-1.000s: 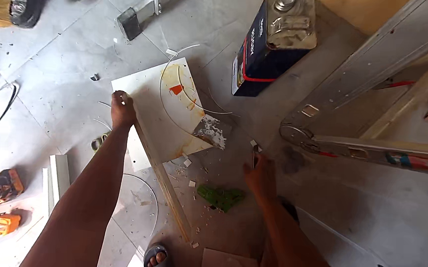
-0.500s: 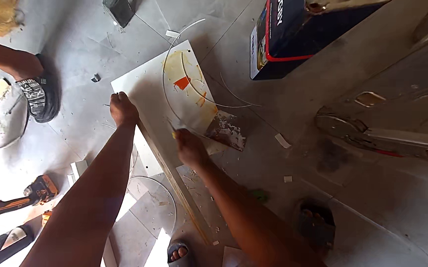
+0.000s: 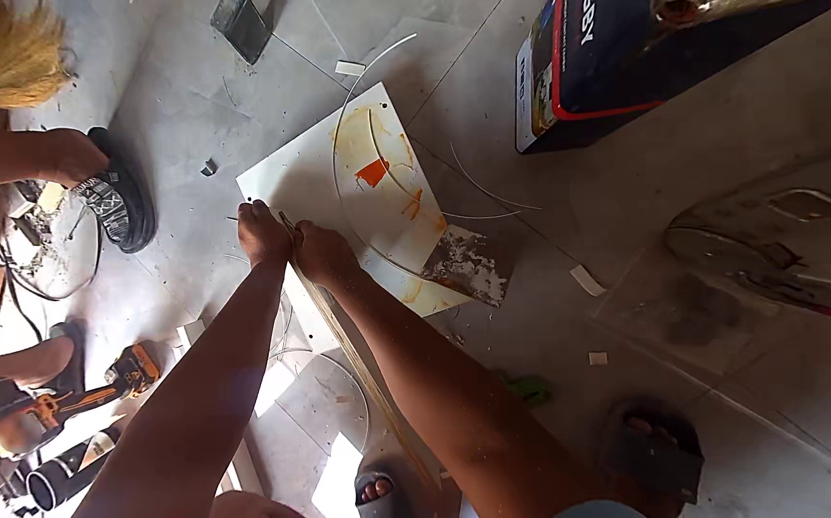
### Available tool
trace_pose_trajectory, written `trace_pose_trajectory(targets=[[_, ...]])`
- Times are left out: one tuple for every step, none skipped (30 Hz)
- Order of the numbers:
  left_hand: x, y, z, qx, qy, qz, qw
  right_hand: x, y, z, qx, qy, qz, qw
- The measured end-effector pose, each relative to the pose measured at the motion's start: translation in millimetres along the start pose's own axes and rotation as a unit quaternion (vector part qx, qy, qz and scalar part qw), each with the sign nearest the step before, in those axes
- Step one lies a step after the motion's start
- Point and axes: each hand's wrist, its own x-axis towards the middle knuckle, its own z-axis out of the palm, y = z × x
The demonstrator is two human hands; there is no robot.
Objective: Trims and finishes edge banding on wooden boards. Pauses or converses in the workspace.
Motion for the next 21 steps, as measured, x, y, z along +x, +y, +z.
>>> trace_pose_trajectory(targets=[[-0.3,-0.4,0.1,-0.007,0.003,-0.003,1.000,0.7,-0.4,0.6,-0.010,0.000,0.001,1.000],[-0.8,-0.2,-0.2,-0.011,0.003,-0.004,1.000,1.1,-0.9,0.5,-0.016,0.000,0.002,1.000],[-0.8,0.2,-0.3,-0.010,0.003,-0.004,1.000,1.9,-1.8,-0.3,-0.018,-0.001,0.004,1.000],[-1.2,0.6,-0.5,-0.008,0.003,-0.002,1.000,2.9,-2.2,-0.4,-0.017,-0.001,0.006,1.000],[-1.7,0.7,-0.4,-0.007,0.004,0.001,1.000,4.0,-2.2,-0.1,-0.015,0.000,0.006,1.000],[-1.7,0.5,-0.2,-0.009,0.005,0.002,1.000,5.1,-2.2,0.3,-0.011,0.000,0.006,1.000],[-1.5,0.4,-0.2,-0.011,0.004,0.002,1.000,6.1,-2.4,0.3,-0.006,-0.002,0.006,1.000],[-1.1,0.2,0.0,-0.012,0.004,-0.001,1.000,7.1,-2.4,0.3,-0.003,-0.003,0.005,1.000],[-0.3,-0.2,0.1,-0.012,0.002,-0.005,1.000,8.0,-2.6,0.4,-0.005,-0.006,0.004,1.000],[0.7,-0.8,0.2,-0.014,0.002,-0.007,1.000,8.5,-3.1,-0.1,-0.008,-0.009,0.003,1.000],[1.2,-1.1,0.3,-0.015,0.002,-0.007,1.000,8.8,-3.2,-0.6,-0.010,-0.012,0.004,1.000],[1.5,-1.4,0.6,-0.015,0.001,-0.006,1.000,9.0,-3.1,-1.1,-0.010,-0.014,0.005,1.000],[1.8,-1.6,0.8,-0.016,0.002,-0.005,1.000,8.8,-3.1,-1.4,-0.011,-0.013,0.005,1.000],[1.6,-2.1,0.9,-0.015,0.003,-0.004,1.000,8.3,-3.6,-1.3,-0.012,-0.011,0.004,1.000],[1.5,-1.7,0.8,-0.010,0.003,-0.002,1.000,7.9,-4.6,-1.9,-0.012,-0.011,0.005,1.000],[1.8,-1.2,0.7,-0.004,0.004,0.000,1.000,8.0,-5.9,-3.0,-0.013,-0.012,0.005,1.000],[2.2,-1.0,0.4,0.003,0.004,0.000,1.000,7.9,-7.3,-4.1,-0.013,-0.016,0.004,1.000],[2.4,-1.3,0.4,0.006,0.003,-0.002,1.000,7.8,-8.2,-5.0,-0.013,-0.019,0.005,1.000],[2.3,-1.5,0.4,0.006,0.002,-0.001,1.000,8.0,-8.8,-5.4,-0.015,-0.023,0.007,1.000],[1.6,-1.2,0.3,0.007,0.003,0.001,1.000,8.1,-9.0,-5.4,-0.016,-0.026,0.008,1.000],[0.9,-0.4,0.2,0.010,0.002,0.001,1.000,7.8,-8.7,-5.5,-0.016,-0.029,0.011,0.999]])
